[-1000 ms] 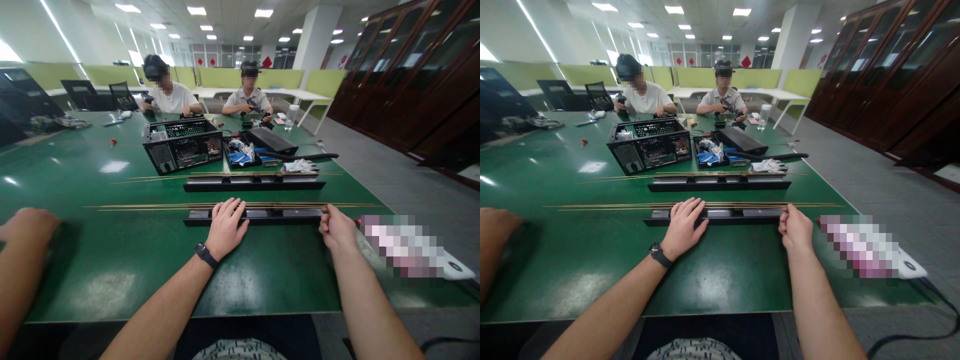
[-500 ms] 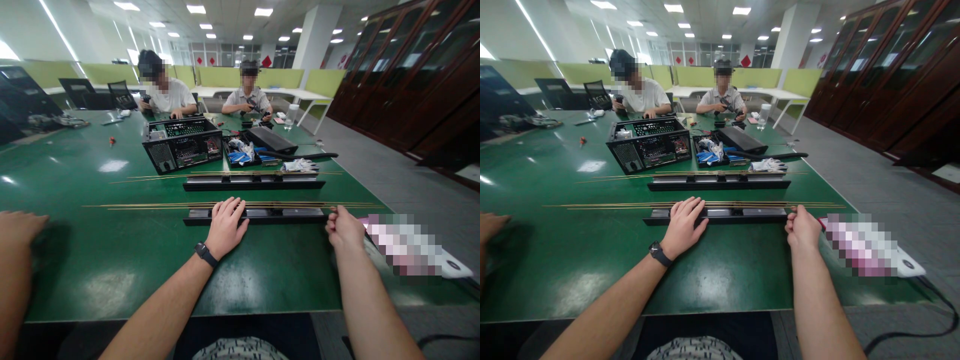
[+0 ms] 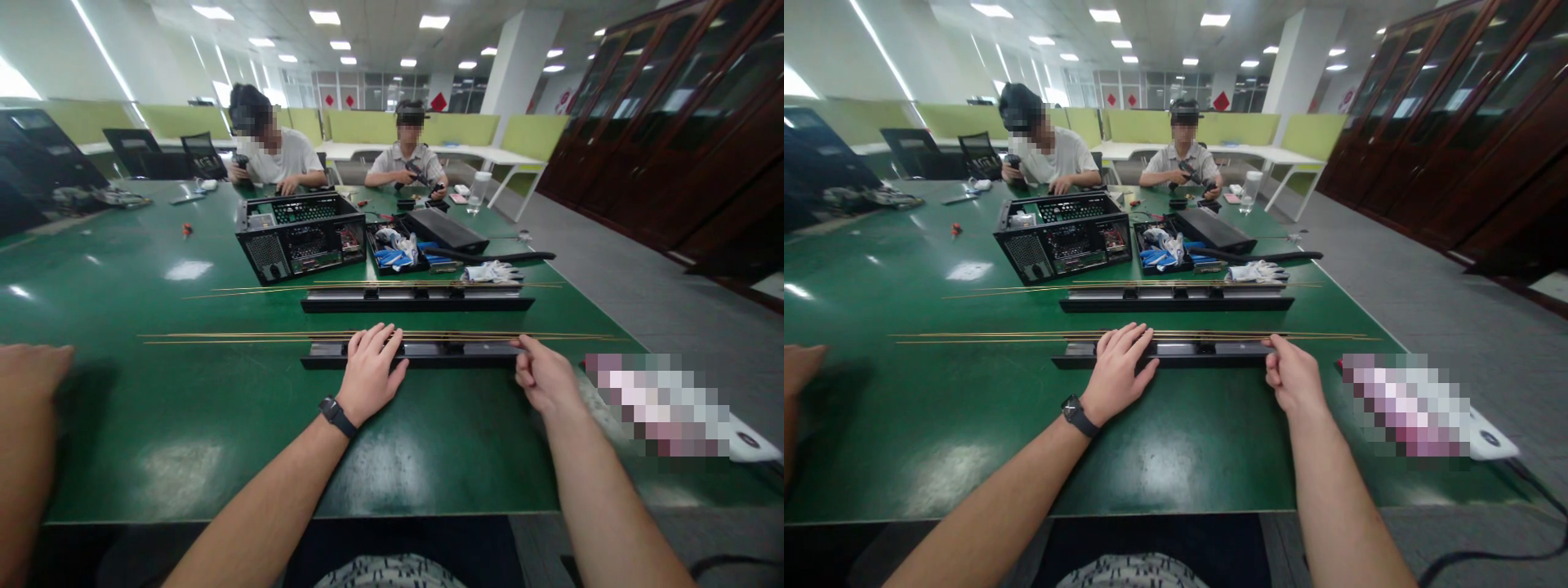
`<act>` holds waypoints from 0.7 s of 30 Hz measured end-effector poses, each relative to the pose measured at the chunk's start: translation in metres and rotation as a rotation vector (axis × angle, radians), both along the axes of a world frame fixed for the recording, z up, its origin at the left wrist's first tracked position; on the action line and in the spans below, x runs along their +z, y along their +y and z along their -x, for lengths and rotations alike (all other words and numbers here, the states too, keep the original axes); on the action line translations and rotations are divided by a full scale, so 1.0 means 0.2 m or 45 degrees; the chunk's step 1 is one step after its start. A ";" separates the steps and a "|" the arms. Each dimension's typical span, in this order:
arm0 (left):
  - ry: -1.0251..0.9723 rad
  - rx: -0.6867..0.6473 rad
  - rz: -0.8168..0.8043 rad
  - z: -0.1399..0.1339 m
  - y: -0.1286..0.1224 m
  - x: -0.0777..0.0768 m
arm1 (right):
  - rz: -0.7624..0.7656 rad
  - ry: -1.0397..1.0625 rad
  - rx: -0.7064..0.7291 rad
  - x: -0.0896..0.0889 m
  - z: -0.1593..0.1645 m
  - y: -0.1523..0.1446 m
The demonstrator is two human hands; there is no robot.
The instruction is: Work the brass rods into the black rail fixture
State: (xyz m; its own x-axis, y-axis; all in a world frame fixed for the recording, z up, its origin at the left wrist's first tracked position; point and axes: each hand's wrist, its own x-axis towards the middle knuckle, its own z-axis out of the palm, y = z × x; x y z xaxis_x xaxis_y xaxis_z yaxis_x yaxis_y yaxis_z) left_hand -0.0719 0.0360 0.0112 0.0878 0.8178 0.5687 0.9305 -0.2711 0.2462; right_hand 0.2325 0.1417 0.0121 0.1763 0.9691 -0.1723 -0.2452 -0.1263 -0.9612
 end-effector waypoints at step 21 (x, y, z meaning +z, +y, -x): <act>-0.001 -0.007 -0.010 0.00 0.00 0.01 | 0.010 0.034 0.389 0.00 0.11 -0.06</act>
State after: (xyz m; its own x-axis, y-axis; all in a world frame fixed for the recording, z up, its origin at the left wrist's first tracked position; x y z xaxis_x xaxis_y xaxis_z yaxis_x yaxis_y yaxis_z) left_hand -0.0713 0.0357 0.0126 0.0919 0.8127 0.5754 0.9288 -0.2782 0.2447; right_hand 0.2103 0.1305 0.0130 -0.1276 0.9753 -0.1805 -0.2198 -0.2053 -0.9537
